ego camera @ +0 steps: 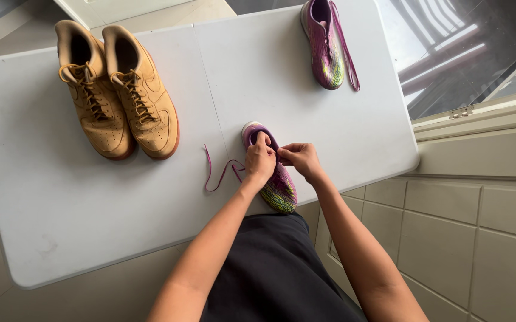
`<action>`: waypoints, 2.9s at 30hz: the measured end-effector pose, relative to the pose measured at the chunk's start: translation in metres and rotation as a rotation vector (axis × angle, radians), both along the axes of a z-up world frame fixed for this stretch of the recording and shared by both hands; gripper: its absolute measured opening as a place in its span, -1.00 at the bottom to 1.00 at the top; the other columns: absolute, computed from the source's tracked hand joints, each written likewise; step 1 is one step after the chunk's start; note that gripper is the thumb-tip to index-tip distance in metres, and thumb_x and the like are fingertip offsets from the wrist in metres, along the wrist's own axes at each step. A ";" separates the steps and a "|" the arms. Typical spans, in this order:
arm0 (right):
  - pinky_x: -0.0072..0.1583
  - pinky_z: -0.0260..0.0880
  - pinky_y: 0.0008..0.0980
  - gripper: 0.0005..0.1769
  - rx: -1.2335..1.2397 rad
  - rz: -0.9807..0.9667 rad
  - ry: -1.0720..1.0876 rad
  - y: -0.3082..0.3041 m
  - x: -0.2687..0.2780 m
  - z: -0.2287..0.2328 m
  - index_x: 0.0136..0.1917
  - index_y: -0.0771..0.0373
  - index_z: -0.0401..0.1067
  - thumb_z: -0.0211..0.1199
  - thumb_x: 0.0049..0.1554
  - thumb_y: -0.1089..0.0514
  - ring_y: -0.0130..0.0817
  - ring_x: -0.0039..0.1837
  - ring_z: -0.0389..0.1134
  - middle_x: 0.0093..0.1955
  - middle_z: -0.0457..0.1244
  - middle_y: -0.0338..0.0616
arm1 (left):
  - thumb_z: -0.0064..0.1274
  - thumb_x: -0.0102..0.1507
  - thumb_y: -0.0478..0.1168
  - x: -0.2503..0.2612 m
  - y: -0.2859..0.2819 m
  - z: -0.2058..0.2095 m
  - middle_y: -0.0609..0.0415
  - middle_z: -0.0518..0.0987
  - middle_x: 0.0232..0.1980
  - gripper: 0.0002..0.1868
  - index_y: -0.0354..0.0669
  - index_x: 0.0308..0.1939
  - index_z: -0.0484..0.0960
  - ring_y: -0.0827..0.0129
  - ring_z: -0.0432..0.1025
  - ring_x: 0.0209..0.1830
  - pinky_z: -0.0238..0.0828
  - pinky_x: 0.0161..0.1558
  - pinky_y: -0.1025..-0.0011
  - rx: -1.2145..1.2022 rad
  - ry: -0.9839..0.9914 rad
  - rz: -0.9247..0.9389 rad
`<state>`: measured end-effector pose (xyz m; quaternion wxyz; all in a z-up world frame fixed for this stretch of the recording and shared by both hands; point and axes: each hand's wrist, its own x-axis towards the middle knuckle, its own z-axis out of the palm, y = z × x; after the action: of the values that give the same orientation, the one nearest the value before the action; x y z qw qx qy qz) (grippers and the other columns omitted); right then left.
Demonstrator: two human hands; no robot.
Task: The person unlaces a tan sneaker and then a purple sneaker on a white table, threading the laces through the eyelets and tying them. The person handles two pairs of shoes and their laces, performing the task one shoe at a time.
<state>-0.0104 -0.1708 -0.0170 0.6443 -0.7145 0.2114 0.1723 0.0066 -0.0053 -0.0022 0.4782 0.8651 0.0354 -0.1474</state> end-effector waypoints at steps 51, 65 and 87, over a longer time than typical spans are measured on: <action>-0.21 0.31 -0.06 -0.41 -0.851 0.464 -0.247 -0.001 -0.027 0.024 0.17 0.21 0.26 0.30 0.16 -0.26 -0.03 -0.32 0.34 -0.47 0.23 -0.02 | 0.05 0.35 -0.19 -0.040 0.060 -0.021 -0.07 0.63 -0.19 -0.82 -0.24 -0.26 0.56 0.00 0.54 -0.23 0.48 -0.18 0.13 -0.113 -0.344 -0.151; -0.11 0.38 -0.01 -0.48 -0.809 0.586 -0.240 0.022 -0.018 0.044 0.20 0.16 0.41 0.32 0.10 -0.18 0.07 -0.18 0.42 -0.28 0.37 0.12 | -0.07 0.40 -0.17 -0.030 0.063 -0.011 -0.10 0.60 -0.18 -0.80 -0.24 -0.21 0.52 -0.05 0.52 -0.20 0.45 -0.18 0.11 -0.169 -0.320 -0.104; 0.02 0.43 -0.16 -0.49 -0.922 0.161 -0.607 0.005 -0.005 0.054 0.23 0.25 0.42 0.48 0.07 0.07 -0.09 0.05 0.40 0.07 0.29 0.08 | 0.09 0.28 -0.17 0.023 0.080 0.012 -0.04 0.51 0.20 -0.70 -0.23 0.04 0.55 0.01 0.50 0.15 0.46 0.15 0.14 0.073 -0.603 -0.301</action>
<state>-0.0155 -0.1658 0.0367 0.2819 -0.9538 0.0145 -0.1028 0.0299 0.0748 0.0102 0.4087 0.8817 -0.2308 0.0475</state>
